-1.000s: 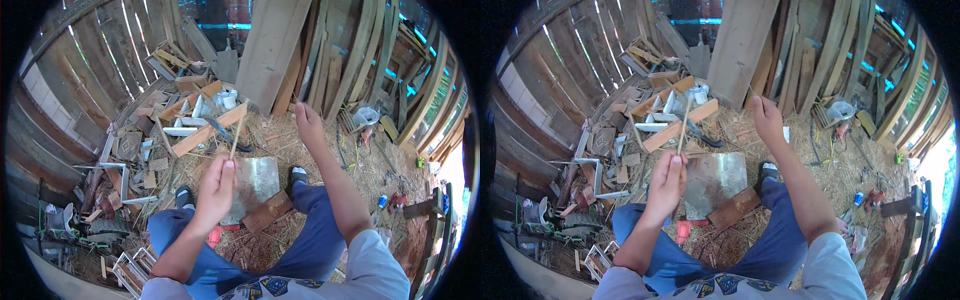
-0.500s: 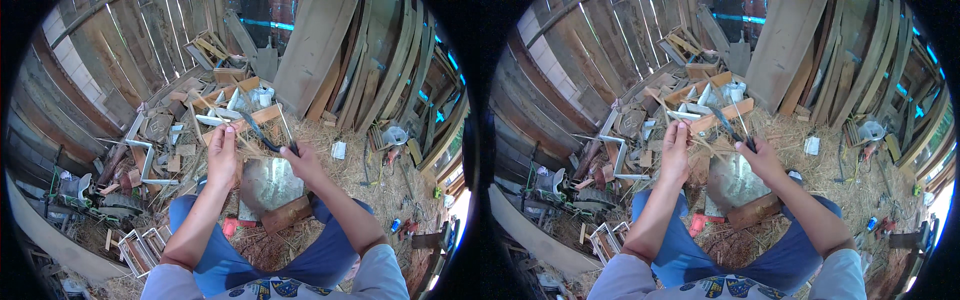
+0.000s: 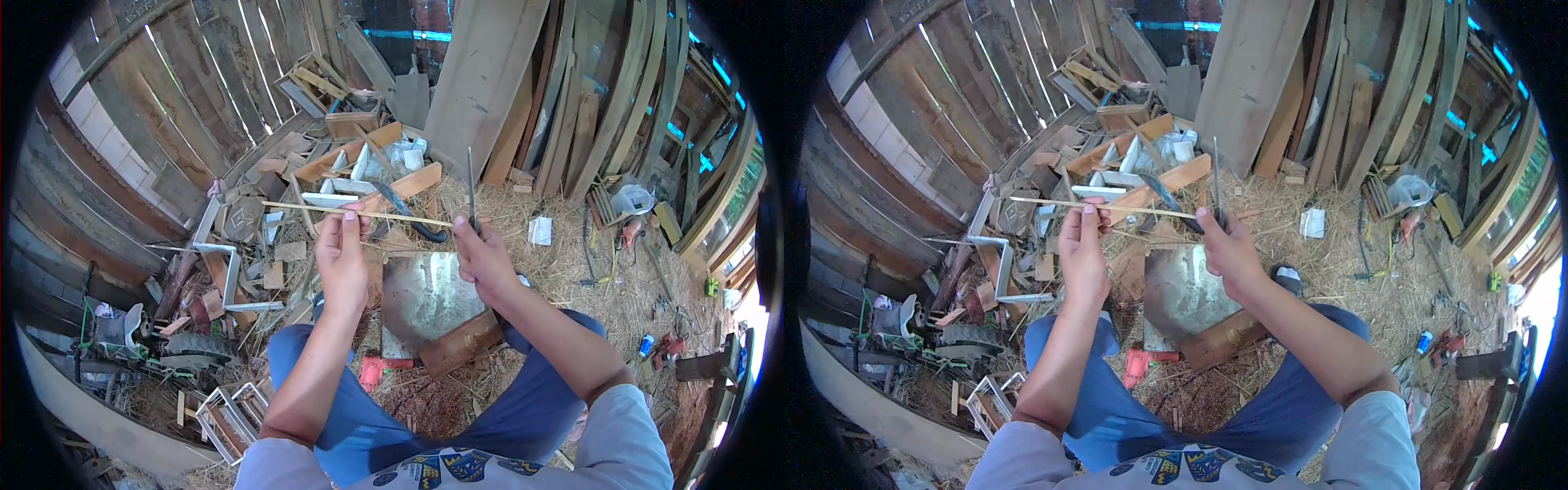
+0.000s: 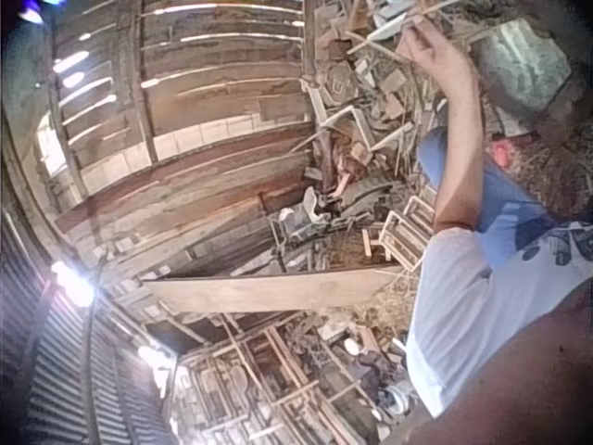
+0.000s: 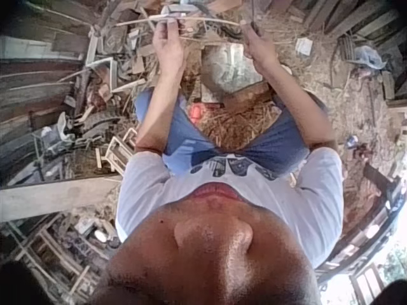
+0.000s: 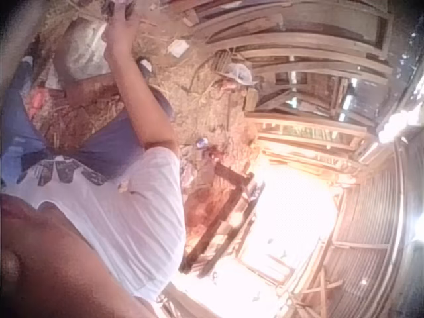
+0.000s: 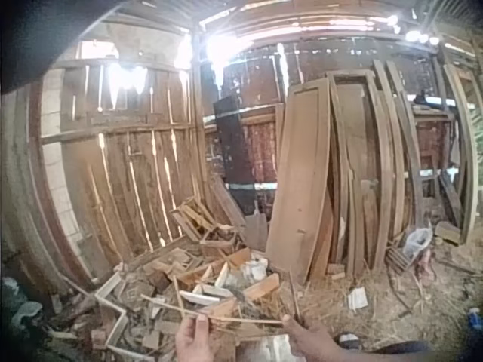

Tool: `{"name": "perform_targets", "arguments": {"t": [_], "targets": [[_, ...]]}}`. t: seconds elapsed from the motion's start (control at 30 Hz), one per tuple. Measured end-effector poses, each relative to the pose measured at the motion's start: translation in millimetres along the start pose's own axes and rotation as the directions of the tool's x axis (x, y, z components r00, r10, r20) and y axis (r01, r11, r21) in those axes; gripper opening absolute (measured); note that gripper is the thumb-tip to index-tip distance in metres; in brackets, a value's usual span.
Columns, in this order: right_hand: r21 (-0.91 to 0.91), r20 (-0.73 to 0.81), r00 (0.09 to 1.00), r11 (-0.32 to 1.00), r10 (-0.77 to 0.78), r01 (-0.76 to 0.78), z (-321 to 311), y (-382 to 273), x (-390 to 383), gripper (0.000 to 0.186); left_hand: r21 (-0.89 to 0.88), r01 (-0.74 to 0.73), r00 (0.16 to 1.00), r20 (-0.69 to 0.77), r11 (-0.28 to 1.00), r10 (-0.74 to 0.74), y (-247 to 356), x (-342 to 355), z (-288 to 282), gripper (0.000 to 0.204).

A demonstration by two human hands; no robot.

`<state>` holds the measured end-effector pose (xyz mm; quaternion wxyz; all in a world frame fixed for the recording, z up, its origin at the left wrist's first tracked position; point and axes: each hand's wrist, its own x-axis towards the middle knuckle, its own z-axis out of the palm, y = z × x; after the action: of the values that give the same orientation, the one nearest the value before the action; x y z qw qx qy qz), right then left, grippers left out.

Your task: The person whittles and scrapes a thin wooden stick using a knife.

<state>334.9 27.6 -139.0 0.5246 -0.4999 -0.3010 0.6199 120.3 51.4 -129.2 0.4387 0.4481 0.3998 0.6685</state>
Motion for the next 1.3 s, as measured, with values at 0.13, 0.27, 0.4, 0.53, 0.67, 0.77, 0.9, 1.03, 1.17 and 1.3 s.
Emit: {"name": "perform_targets", "arguments": {"t": [0.13, 0.27, 0.4, 0.53, 0.67, 0.77, 0.9, 1.03, 1.17, 1.3], "targets": [[0.083, 0.045, 0.998, 0.996, 0.039, -0.043, -6.1, 1.9, 2.7, 0.032, -0.012, 0.024, 1.000, 0.013, 1.000, -0.024, -1.5, -2.4, 0.5, 0.025], [0.119, 0.057, 0.998, 0.993, 0.018, -0.025, -14.7, 0.3, 10.9, 0.029, -0.008, 0.115, 0.991, 0.075, 0.993, -0.114, -0.4, -1.7, -0.3, 0.027], [0.118, -0.007, 1.000, 0.993, -0.025, 0.025, -26.5, -15.7, 20.3, 0.025, -0.174, 0.174, 0.984, 0.061, 0.969, -0.166, 0.5, 3.8, -10.5, 0.032], [0.079, -0.074, 0.994, 0.994, -0.075, 0.080, -41.4, -35.9, 27.5, 0.017, -0.328, 0.226, 0.971, 0.003, 0.917, -0.238, -1.1, 17.2, -27.9, 0.032], [0.049, -0.062, 0.994, 0.994, -0.095, 0.098, -54.9, -47.1, 33.0, 0.018, -0.258, 0.267, 0.959, -0.025, 0.929, -0.282, 3.0, 20.4, -33.4, 0.026], [0.036, -0.056, 0.994, 0.994, -0.098, 0.101, -57.3, -54.0, 36.5, 0.019, 0.101, 0.009, 0.989, -0.151, 0.995, 0.007, -9.7, 27.1, -37.9, 0.026], [-0.037, -0.008, 0.994, 0.994, -0.106, 0.106, -65.0, -62.5, 34.7, 0.021, 0.411, -0.186, 0.977, -0.018, 0.893, 0.211, -6.7, 29.9, -42.9, 0.023], [-0.056, 0.003, 0.993, 0.991, -0.118, 0.118, -73.1, -68.5, 35.4, 0.024, 0.550, -0.063, 0.875, 0.432, 0.833, -0.219, 11.8, 23.0, -50.9, 0.026], [-0.084, -0.019, 0.988, 0.985, -0.151, 0.149, -77.5, -74.7, 39.0, 0.024, 0.489, 0.069, 0.700, 0.597, 0.870, -0.391, 14.8, 15.3, -50.0, 0.026], [-0.033, -0.060, 0.983, 0.985, -0.172, 0.170, -82.2, -70.4, 44.1, 0.026, 0.425, 0.186, 0.649, 0.624, 0.886, -0.436, 8.7, 13.7, -42.6, 0.018]]}}
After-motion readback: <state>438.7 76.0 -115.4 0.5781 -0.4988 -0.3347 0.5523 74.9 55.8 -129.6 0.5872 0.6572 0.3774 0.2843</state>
